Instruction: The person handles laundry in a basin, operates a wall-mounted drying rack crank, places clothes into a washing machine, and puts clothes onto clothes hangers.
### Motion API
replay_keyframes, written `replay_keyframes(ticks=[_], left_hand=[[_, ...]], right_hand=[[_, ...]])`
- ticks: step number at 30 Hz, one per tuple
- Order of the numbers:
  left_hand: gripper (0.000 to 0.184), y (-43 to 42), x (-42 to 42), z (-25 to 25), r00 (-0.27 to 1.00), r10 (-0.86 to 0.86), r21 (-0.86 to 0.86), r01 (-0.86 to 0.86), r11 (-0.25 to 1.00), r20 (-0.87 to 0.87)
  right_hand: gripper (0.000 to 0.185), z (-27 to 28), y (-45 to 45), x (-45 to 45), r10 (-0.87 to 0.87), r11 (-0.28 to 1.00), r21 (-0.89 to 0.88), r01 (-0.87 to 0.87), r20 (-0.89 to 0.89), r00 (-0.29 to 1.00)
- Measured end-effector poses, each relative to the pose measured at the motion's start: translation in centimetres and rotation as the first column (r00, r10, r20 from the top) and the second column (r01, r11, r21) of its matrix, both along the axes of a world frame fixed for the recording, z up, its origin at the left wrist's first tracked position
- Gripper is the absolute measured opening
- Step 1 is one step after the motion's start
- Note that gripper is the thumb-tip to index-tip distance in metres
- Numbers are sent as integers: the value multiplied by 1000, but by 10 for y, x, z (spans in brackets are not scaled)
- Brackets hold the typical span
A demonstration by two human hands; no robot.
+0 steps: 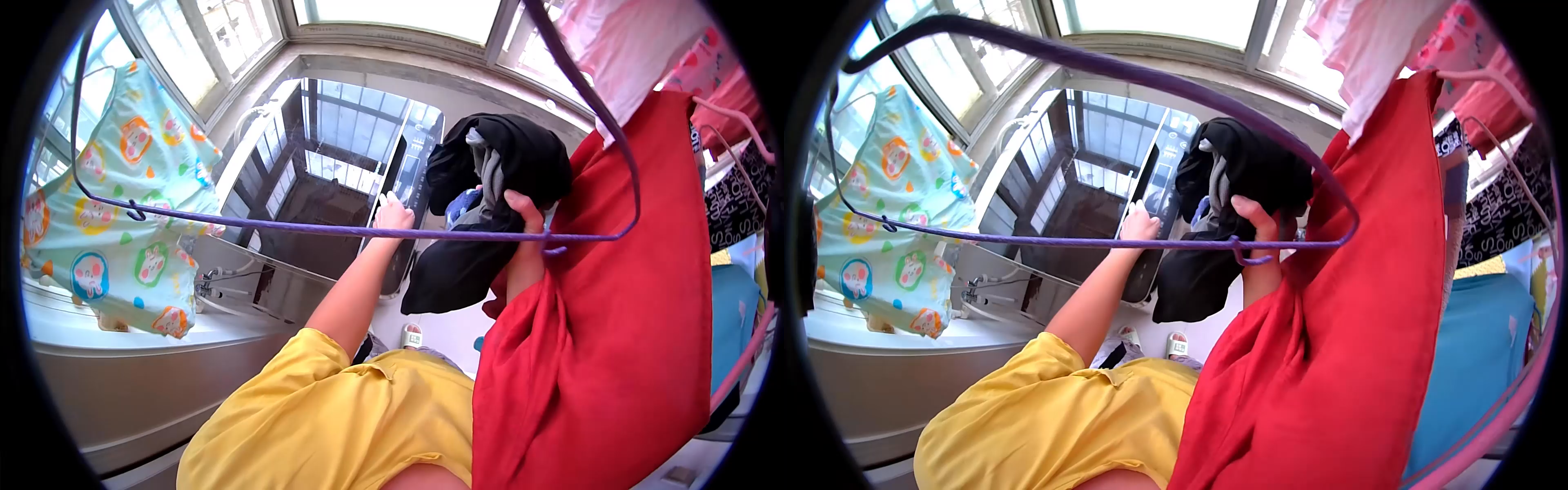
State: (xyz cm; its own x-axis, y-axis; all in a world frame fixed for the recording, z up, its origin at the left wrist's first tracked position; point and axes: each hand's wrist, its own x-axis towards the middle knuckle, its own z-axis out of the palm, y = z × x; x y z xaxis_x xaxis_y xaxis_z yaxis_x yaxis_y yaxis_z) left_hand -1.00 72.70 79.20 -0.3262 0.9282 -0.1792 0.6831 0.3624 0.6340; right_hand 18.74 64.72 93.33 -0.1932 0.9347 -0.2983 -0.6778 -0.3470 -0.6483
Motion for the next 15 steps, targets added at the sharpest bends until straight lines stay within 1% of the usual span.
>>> replay_keyframes(ticks=[1, 2, 3, 5, 6, 7, 8, 9, 10, 11, 12, 13, 14, 15], left_hand=[[59, -1, -4, 4, 999, 35, -32, -34, 999, 41], [62, -4, -9, 7, 998, 3, -48, 0, 999, 62], [66, -11, -11, 7, 995, 49, -51, -45, 998, 89], [69, -24, -1, 9, 994, 62, 16, -61, 998, -87], [73, -36, -13, 7, 988, -22, -32, 17, 999, -151], [68, -37, -21, 13, 983, -81, -129, 60, 990, -164], [63, -39, -34, 8, 962, -189, -166, 158, 973, -195], [59, -46, -53, -1, 929, -292, -195, 251, 948, -226], [47, -57, -58, 0, 834, -367, -182, 320, 930, -412], [40, -53, -66, -15, 751, -441, -210, 390, 897, -491], [36, -53, -71, -35, 686, -427, -246, 351, 904, -589], [33, -48, -61, -39, 608, -412, -291, 293, 911, -679], [33, -46, -59, -41, 609, -412, -297, 286, 911, -678], [30, -46, -67, -46, 509, -448, -336, 300, 893, -735]], right_hand=[[32, -1, 2, -6, 3, 1000, 6, -3, 4, 1000], [32, -3, 1, -13, 7, 1000, 14, -7, 11, 1000], [32, -6, -2, -21, 5, 1000, 18, -6, 20, 1000], [31, -12, 3, -33, 5, 1000, 14, -6, 36, 999], [31, -17, 0, -44, 2, 1000, 20, -3, 51, 999], [31, -20, 2, -52, -1, 1000, 21, 0, 62, 998], [30, -26, 3, -63, -4, 1000, 22, 3, 84, 996], [30, -32, -1, -74, -14, 1000, 28, 11, 97, 995], [30, -38, 2, -83, -6, 1000, 27, 3, 109, 994], [29, -44, 5, -89, -11, 1000, 25, 8, 119, 993], [29, -51, 7, -96, -9, 1000, 23, 6, 132, 991], [29, -54, 17, -92, -2, 1000, 15, 0, 133, 991], [28, -59, 22, -94, -3, 1000, 9, 2, 144, 990], [28, -64, 27, -99, 0, 1000, 1, 0, 151, 989]])
